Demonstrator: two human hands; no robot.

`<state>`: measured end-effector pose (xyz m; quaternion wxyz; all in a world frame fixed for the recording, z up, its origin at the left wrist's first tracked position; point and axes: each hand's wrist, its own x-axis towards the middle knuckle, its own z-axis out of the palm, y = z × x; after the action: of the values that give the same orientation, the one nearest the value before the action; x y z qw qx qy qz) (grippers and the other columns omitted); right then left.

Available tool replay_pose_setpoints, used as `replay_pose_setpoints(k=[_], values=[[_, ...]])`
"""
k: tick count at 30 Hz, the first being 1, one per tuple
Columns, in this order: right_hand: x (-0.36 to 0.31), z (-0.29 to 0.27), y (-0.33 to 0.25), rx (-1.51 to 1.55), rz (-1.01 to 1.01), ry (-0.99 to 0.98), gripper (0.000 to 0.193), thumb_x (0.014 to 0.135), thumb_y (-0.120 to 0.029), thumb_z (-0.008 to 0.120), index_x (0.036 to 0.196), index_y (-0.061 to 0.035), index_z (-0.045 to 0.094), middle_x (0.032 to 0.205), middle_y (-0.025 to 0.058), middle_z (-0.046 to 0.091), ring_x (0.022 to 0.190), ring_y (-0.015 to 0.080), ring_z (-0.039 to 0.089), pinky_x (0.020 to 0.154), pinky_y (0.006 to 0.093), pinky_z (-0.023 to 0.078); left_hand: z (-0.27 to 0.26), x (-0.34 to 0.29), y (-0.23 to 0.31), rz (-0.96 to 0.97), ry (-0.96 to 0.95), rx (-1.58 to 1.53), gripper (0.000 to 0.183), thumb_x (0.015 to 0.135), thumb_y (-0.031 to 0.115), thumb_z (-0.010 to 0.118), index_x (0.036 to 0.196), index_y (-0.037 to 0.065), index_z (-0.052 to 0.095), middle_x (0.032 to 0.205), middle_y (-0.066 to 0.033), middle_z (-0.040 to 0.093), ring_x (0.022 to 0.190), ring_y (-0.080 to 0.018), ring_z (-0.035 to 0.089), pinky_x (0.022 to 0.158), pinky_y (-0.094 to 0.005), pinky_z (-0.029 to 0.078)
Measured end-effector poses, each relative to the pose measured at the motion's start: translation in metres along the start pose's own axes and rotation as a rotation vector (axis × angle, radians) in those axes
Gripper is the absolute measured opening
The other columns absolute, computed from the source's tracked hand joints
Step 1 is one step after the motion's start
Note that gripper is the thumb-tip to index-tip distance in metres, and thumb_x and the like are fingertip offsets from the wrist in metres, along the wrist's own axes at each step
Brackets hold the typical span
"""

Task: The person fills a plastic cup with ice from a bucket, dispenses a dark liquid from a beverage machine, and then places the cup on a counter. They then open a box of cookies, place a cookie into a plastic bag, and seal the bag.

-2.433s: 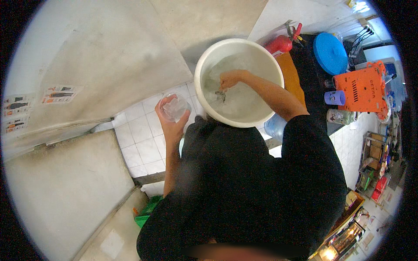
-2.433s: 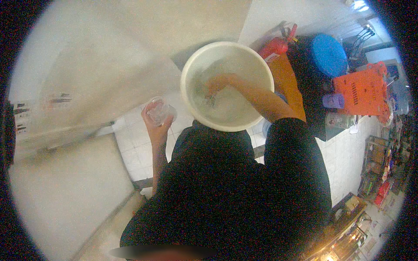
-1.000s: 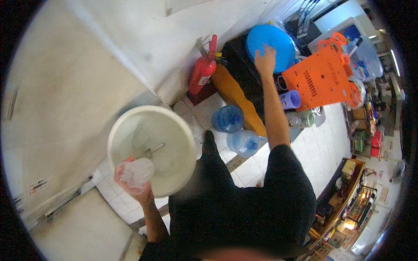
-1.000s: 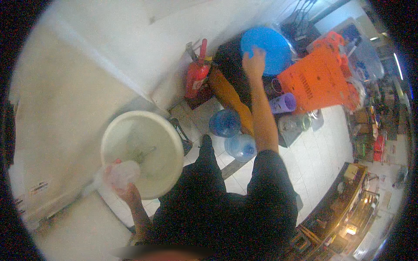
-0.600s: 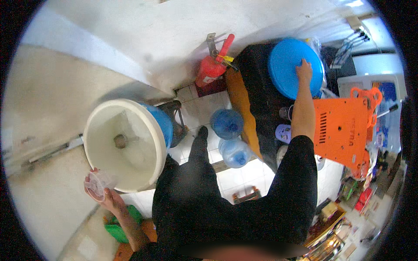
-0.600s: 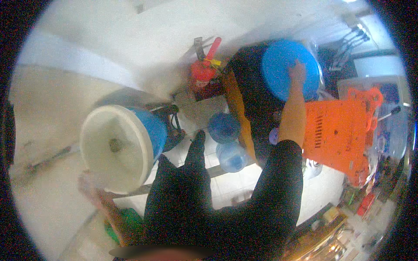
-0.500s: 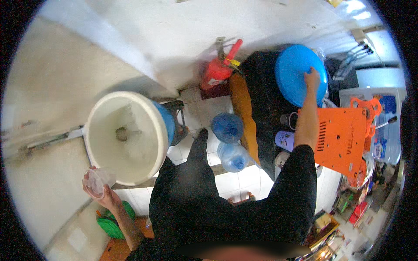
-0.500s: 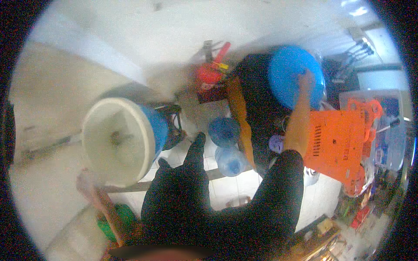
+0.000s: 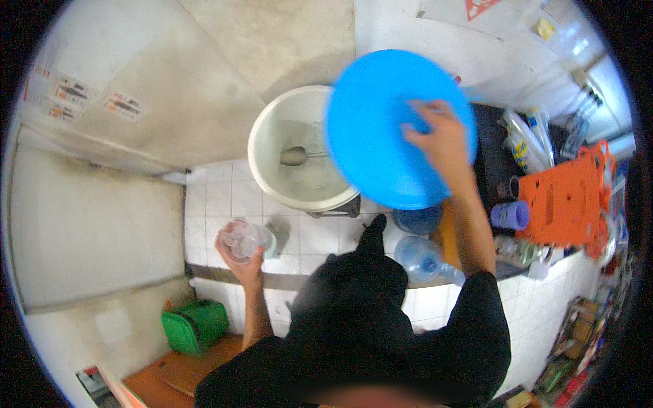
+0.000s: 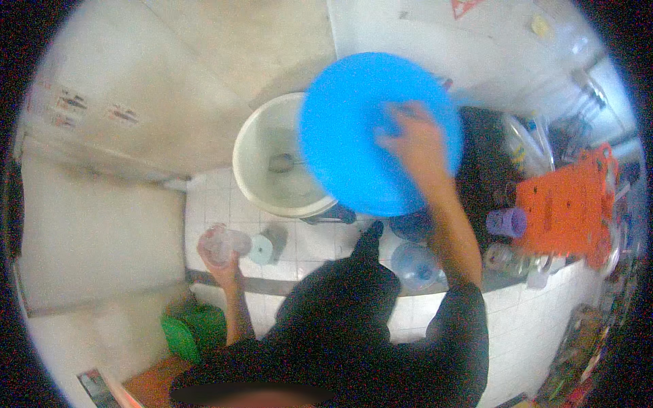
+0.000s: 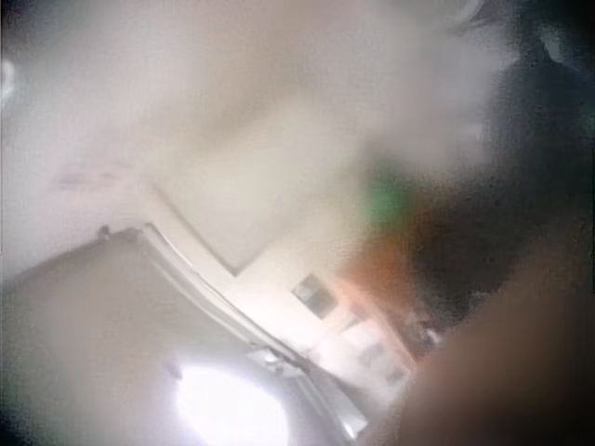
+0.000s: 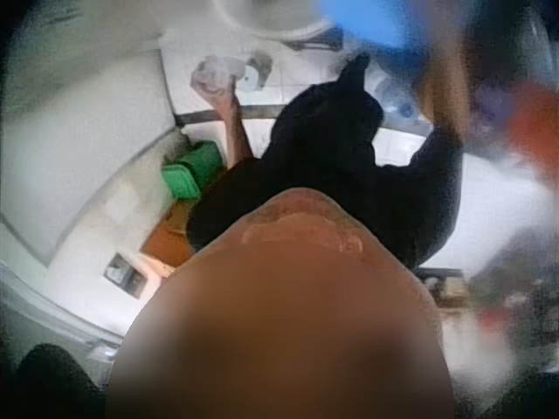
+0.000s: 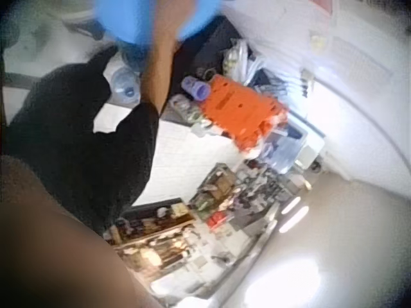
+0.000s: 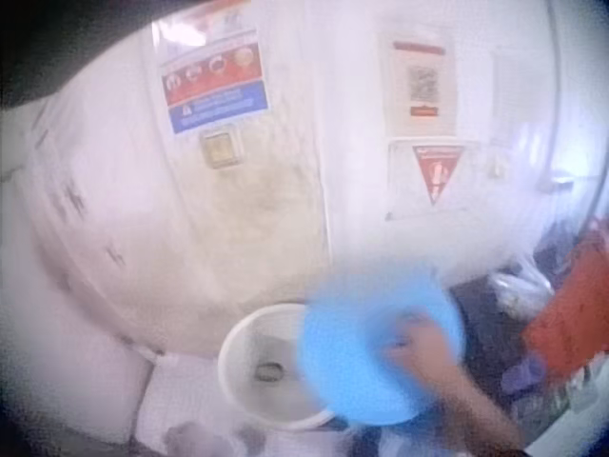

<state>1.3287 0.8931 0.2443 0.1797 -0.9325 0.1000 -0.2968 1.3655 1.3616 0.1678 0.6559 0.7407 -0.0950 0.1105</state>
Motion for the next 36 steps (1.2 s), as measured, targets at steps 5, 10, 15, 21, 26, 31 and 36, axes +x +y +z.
replay_pose_setpoints(k=[5, 10, 15, 21, 26, 31, 36], values=[[0.023, 0.151, -0.136, -0.092, -0.070, -0.142, 0.055, 0.084, -0.044, 0.076, 0.133, -0.0211, 0.068, 0.123, 0.0198, 0.067, 0.107, 0.0340, 0.067, 0.087, 0.0430, 0.056, -0.042, -0.019, 0.007, 0.002, -0.091, -0.071, 0.094, 0.072, 0.033, 0.089, 0.146, 0.005, 0.037, 0.142, -0.0152, 0.048, 0.135, -0.0311, 0.046, 0.113, -0.0481, 0.040], [0.012, 0.181, -0.181, -0.144, 0.049, -0.162, 0.073, 0.083, -0.056, 0.074, 0.146, -0.0245, 0.055, 0.143, 0.0198, 0.056, 0.125, 0.0363, 0.058, 0.100, 0.0567, 0.045, -0.092, -0.060, 0.042, 0.129, -0.177, -0.115, 0.084, 0.073, 0.015, 0.085, 0.144, 0.006, 0.041, 0.141, -0.0133, 0.050, 0.132, -0.0293, 0.048, 0.113, -0.0462, 0.039], [-0.126, 0.146, -0.166, 0.055, 0.031, 0.171, 0.073, 0.091, -0.047, 0.068, 0.154, -0.0188, 0.043, 0.155, 0.0219, 0.041, 0.130, 0.0430, 0.054, 0.108, 0.0589, 0.043, -0.090, -0.122, 0.041, 0.089, -0.337, 0.085, 0.085, 0.071, 0.005, 0.082, 0.144, 0.001, 0.037, 0.142, -0.0157, 0.047, 0.132, -0.0294, 0.047, 0.114, -0.0451, 0.039], [-0.461, 0.106, -0.123, 0.373, 0.136, -0.651, 0.066, 0.090, -0.041, 0.068, 0.143, -0.0057, 0.053, 0.138, 0.0240, 0.060, 0.123, 0.0411, 0.061, 0.101, 0.0515, 0.050, -0.007, -0.200, 0.037, 0.159, -0.705, 0.017, 0.091, 0.074, 0.000, 0.079, 0.151, 0.001, 0.030, 0.143, -0.0192, 0.047, 0.135, -0.0315, 0.046, 0.116, -0.0472, 0.037], [-0.741, -0.064, -0.052, 0.435, 1.014, -0.635, 0.056, 0.090, -0.048, 0.069, 0.128, -0.0067, 0.067, 0.122, 0.0181, 0.071, 0.108, 0.0389, 0.068, 0.093, 0.0463, 0.054, 0.120, -0.308, 0.069, 0.086, -0.858, -0.160, 0.098, 0.077, 0.001, 0.080, 0.156, 0.004, 0.022, 0.145, -0.0221, 0.046, 0.135, -0.0331, 0.045, 0.115, -0.0466, 0.037], [-0.806, -0.218, 0.036, 0.097, 1.422, -0.177, 0.049, 0.090, -0.039, 0.069, 0.118, 0.0008, 0.071, 0.110, 0.0212, 0.074, 0.100, 0.0362, 0.073, 0.091, 0.0441, 0.057, 0.191, -0.411, 0.129, 0.059, -0.969, -0.271, 0.108, 0.077, 0.005, 0.084, 0.159, 0.008, 0.014, 0.149, -0.0233, 0.044, 0.137, -0.0353, 0.045, 0.115, -0.0467, 0.038], [-0.749, -0.305, 0.175, 0.222, 1.147, 0.131, 0.047, 0.091, -0.036, 0.065, 0.120, 0.0006, 0.070, 0.112, 0.0236, 0.073, 0.103, 0.0385, 0.071, 0.093, 0.0466, 0.055, 0.242, -0.480, 0.160, 0.080, -1.038, -0.298, 0.111, 0.075, 0.008, 0.087, 0.159, 0.006, 0.014, 0.148, -0.0233, 0.044, 0.137, -0.0338, 0.045, 0.115, -0.0450, 0.038]])
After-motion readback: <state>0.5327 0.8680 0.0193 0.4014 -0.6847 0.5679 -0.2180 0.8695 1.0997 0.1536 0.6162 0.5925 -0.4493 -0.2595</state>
